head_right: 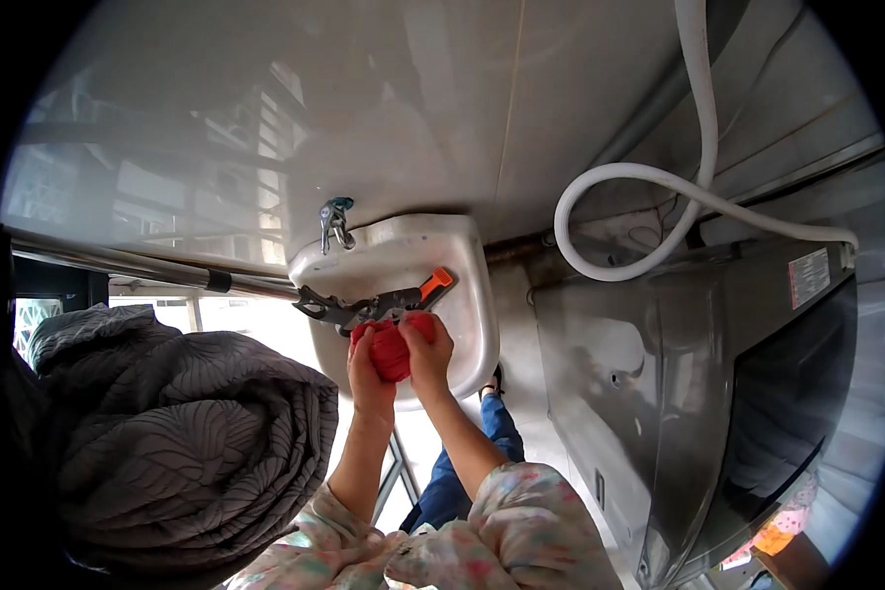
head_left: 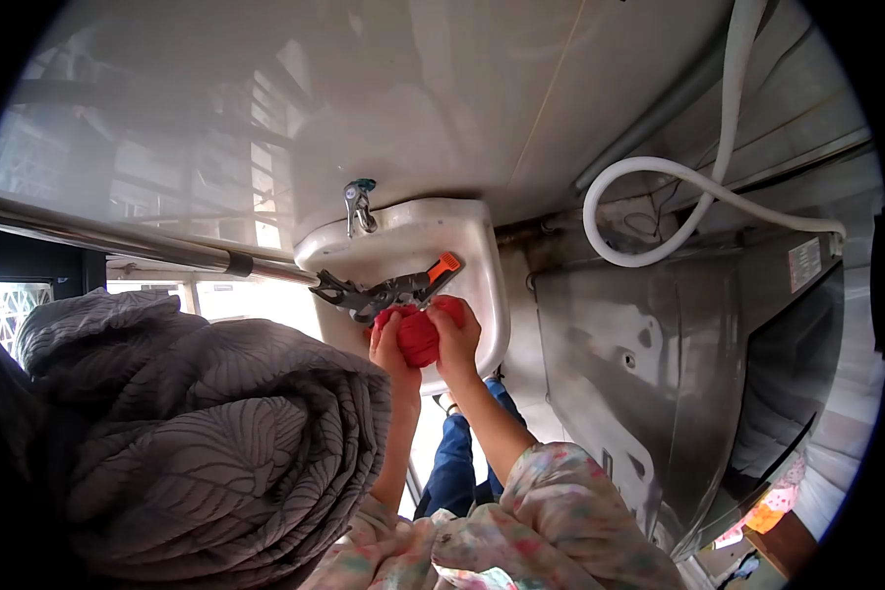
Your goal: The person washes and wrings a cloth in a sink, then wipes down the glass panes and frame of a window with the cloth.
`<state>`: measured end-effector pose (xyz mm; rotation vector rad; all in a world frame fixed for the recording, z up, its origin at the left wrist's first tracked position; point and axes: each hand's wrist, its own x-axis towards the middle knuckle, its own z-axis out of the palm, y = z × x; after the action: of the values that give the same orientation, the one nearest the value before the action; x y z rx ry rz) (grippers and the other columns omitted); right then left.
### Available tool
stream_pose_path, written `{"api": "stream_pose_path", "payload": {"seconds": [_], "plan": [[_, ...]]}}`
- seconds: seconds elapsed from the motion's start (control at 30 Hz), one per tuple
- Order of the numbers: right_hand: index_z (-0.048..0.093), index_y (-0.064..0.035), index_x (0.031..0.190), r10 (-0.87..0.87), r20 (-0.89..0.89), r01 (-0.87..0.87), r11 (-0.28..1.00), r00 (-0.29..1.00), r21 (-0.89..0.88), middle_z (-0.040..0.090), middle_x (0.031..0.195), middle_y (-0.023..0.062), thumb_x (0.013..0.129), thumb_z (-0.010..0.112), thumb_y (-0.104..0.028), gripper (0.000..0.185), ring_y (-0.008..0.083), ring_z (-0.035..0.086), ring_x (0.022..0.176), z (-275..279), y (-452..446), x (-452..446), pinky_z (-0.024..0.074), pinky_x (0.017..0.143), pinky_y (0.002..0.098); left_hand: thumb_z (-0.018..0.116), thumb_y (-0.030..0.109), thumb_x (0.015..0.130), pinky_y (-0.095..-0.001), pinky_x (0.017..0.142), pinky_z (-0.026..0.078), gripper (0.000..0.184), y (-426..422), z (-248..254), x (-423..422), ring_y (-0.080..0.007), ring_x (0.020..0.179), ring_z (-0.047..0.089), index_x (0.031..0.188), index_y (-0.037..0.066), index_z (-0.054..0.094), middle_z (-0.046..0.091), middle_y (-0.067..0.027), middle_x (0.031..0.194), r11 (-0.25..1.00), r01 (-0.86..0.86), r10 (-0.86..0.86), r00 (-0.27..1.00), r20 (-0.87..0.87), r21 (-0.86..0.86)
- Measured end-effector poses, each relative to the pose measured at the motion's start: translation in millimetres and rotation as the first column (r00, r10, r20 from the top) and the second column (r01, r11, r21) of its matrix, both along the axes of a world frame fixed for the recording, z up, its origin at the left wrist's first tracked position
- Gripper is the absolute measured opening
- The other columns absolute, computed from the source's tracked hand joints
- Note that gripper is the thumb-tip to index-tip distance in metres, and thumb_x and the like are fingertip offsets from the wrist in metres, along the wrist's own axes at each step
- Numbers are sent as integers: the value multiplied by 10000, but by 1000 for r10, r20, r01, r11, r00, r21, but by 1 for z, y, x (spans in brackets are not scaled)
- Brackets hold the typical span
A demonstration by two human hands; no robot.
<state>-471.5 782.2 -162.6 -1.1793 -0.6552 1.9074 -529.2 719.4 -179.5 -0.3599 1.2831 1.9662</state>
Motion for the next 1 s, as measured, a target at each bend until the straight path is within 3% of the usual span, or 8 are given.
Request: {"api": "stream_pose_path", "payload": {"seconds": [0.13,0.23,0.27,0.4,0.63,0.77,0.9,1.0], "plan": [[621,-59,998,-78,-186,16,950,979,-313,621,869,50,831,622,-110,174,148,595,805,-4,5,4,498,711,268,583,16,811,-307,842,475,84,9,32,13,-230,963,589,889,20,616,616,-100,1051,980,0,-100,865,-492,-200],[593,-72,1082,30,-422,-243,854,906,-460,626,878,51,844,606,-128,245,155,603,812,-20,12,8,510,718,278,617,-3,767,-330,864,465,133,9,55,17,-252,1005,577,896,29,614,615,-121,1074,896,-88,-373,383,-845,-436],[557,-86,1161,86,-452,-324,815,888,-480,627,888,53,869,607,-196,316,156,606,813,-14,15,8,518,720,290,641,-28,697,-355,904,449,198,8,60,19,-296,1074,552,883,37,617,612,-134,1087,895,-76,-384,373,-845,-440],[535,-91,1209,412,-525,-649,631,745,-426,618,873,50,904,594,-303,377,134,598,798,7,35,1,516,699,263,663,-15,604,-433,935,445,221,1,82,15,-375,1121,529,817,44,643,617,-126,1080,869,-61,-493,-44,-869,-490],[575,-4,1147,746,-561,-933,277,360,-231,554,789,9,915,573,-248,336,71,514,706,21,52,-20,446,631,198,722,65,547,-481,899,479,230,-10,90,10,-366,1073,542,763,141,702,638,-37,998,864,113,-393,-458,-797,-491],[539,45,1192,937,-335,-995,86,98,-52,583,752,39,861,522,-102,363,122,560,691,18,57,-34,480,655,258,718,149,549,-441,830,496,228,-15,64,9,-338,1054,536,773,189,702,635,3,995,860,125,-292,-676,-677,-495],[594,100,1035,992,-68,-993,-107,-110,56,554,622,51,778,501,-23,299,116,520,575,12,59,-48,464,612,243,694,141,583,-430,830,474,223,-13,56,8,-293,1040,547,803,178,691,626,8,1016,832,113,-288,-749,-597,-544],[649,65,903,994,37,-995,-100,-100,-8,554,574,48,767,494,-37,229,122,533,541,7,52,-49,455,552,260,692,133,589,-427,836,468,231,-15,53,8,-286,1042,546,816,174,687,623,6,1019,808,126,-281,-776,-565,-576]]}}
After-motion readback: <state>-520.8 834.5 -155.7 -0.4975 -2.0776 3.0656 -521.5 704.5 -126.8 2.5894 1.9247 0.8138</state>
